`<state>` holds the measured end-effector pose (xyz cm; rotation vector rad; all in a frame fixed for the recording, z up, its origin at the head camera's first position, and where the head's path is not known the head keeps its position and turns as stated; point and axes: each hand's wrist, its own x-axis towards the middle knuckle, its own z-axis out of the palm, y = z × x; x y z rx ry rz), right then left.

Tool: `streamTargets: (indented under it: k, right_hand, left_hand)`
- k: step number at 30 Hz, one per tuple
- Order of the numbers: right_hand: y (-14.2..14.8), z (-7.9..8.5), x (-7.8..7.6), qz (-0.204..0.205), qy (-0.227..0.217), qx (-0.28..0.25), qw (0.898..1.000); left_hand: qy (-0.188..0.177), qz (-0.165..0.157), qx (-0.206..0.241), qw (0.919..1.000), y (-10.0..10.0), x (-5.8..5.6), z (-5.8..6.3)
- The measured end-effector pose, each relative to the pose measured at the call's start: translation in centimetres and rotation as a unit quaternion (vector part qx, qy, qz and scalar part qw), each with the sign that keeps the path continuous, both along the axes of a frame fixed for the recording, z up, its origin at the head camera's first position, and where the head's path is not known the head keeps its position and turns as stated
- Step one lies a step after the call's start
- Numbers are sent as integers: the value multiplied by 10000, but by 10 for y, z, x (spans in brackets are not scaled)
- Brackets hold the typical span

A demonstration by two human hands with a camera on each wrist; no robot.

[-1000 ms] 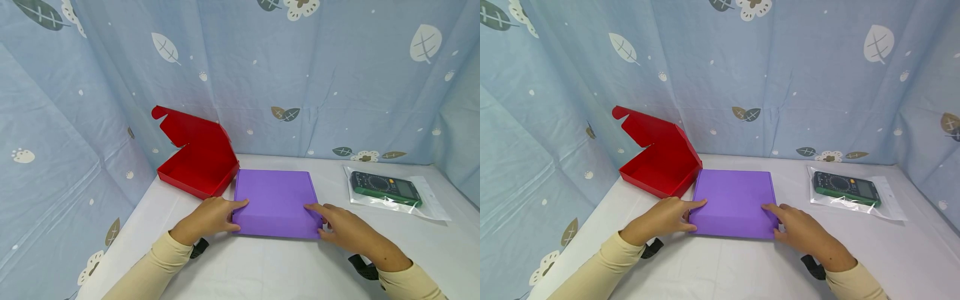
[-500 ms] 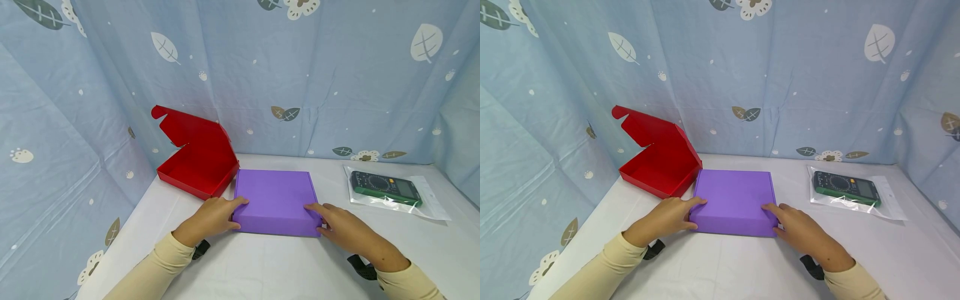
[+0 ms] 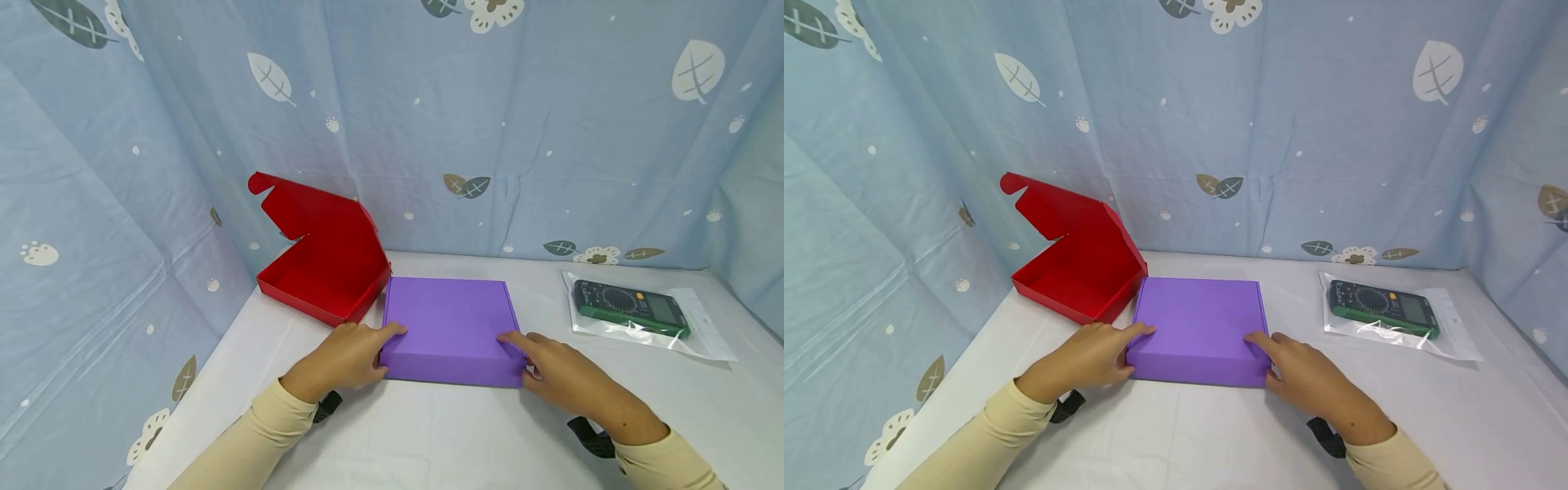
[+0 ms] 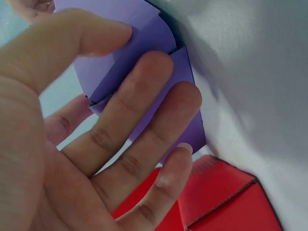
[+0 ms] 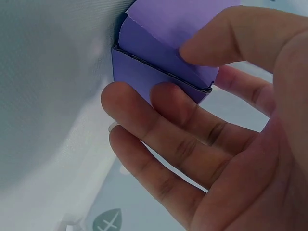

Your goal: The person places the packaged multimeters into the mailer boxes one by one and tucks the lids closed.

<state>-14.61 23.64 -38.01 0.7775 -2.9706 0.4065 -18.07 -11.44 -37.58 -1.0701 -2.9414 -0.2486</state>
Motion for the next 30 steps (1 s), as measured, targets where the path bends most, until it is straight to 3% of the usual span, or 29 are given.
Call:
streamTargets:
  k: [17, 30]
  right_hand:
    - [-2, 4, 0, 72, 94, 50, 9999]
    - [2, 4, -1, -19, 4, 112, 9999]
  left_hand:
    - [-191, 178, 31, 9997, -2, 2, 5]
    - [-213, 316, -56, 9993, 1, -3, 2]
